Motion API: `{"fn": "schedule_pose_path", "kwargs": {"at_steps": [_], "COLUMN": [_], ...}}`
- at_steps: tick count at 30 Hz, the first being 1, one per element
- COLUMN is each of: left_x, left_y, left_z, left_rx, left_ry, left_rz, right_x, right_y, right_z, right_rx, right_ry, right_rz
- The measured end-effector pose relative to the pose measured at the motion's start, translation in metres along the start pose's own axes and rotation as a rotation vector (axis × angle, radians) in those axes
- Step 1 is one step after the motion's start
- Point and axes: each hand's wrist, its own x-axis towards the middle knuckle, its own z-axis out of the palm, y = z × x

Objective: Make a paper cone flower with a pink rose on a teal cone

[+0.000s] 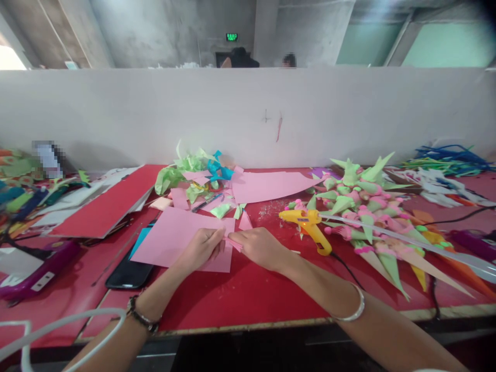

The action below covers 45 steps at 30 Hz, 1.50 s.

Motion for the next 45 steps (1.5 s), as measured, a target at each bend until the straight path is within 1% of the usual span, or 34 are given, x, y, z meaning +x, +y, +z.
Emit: {"fn": "schedule_pose_path", "kwargs": {"at_steps": [4, 7, 9, 11, 14, 16, 17, 18, 20, 22, 24, 26, 28, 29, 31, 34, 36, 40, 43, 45], "left_x": [0.002, 0.003, 0.003, 0.003, 0.003, 0.004, 0.004, 0.004, 0.004, 0.003, 0.002, 0.002, 0.001, 0.001, 0.0, 0.0, 0.0, 0.002, 0.003, 0.003], "left_y": [0.0, 0.001, 0.001, 0.002, 0.0, -0.001, -0.001, -0.001, 0.001, 0.004, 0.006, 0.006, 0.005, 0.004, 0.002, 0.001, 0.0, -0.001, -0.002, -0.001], "left_z": [0.0, 0.001, 0.002, 0.002, 0.002, 0.001, 0.0, -0.001, -0.005, -0.01, -0.015, -0.017, -0.018, -0.017, -0.015, -0.01, -0.007, -0.004, -0.003, -0.003], "left_rx": [-0.055, -0.154, -0.239, -0.292, -0.267, -0.173, -0.102, -0.016, 0.173, 0.336, 0.434, 0.462, 0.425, 0.391, 0.331, 0.239, 0.132, -0.098, -0.2, -0.176], "left_ry": [0.033, 0.011, -0.023, -0.032, -0.025, -0.045, -0.05, -0.047, -0.025, -0.012, -0.04, -0.075, -0.096, -0.1, -0.1, -0.083, -0.089, -0.184, -0.216, -0.218], "left_rz": [-0.101, -0.161, -0.219, -0.278, -0.295, -0.236, -0.184, -0.117, 0.06, 0.252, 0.377, 0.408, 0.379, 0.355, 0.31, 0.204, 0.089, -0.121, -0.192, -0.186], "right_x": [0.001, 0.001, 0.002, 0.002, 0.003, 0.003, 0.002, 0.002, 0.001, -0.001, -0.002, -0.002, -0.002, -0.002, -0.002, -0.001, -0.001, 0.0, 0.001, 0.002], "right_y": [-0.005, -0.01, -0.012, -0.014, -0.013, -0.012, -0.01, -0.008, -0.004, -0.001, 0.002, 0.003, 0.003, 0.003, 0.002, 0.0, -0.001, -0.005, -0.008, -0.007], "right_z": [-0.002, -0.003, -0.003, -0.004, -0.004, -0.005, -0.005, -0.006, -0.009, -0.013, -0.016, -0.017, -0.017, -0.016, -0.014, -0.012, -0.011, -0.008, -0.007, -0.007], "right_rx": [-0.258, -0.376, -0.411, -0.417, -0.367, -0.275, -0.194, -0.1, 0.074, 0.272, 0.501, 0.716, 0.784, 0.773, 0.678, 0.419, 0.224, -0.078, -0.175, -0.162], "right_ry": [0.075, 0.13, 0.137, 0.127, 0.077, 0.001, -0.043, -0.082, -0.128, -0.139, -0.146, -0.152, -0.143, -0.133, -0.108, -0.088, -0.115, -0.16, -0.152, -0.168], "right_rz": [-0.096, -0.129, -0.142, -0.14, -0.109, -0.047, -0.003, 0.042, 0.106, 0.128, 0.125, 0.124, 0.125, 0.127, 0.139, 0.176, 0.189, 0.099, 0.049, 0.066]}}
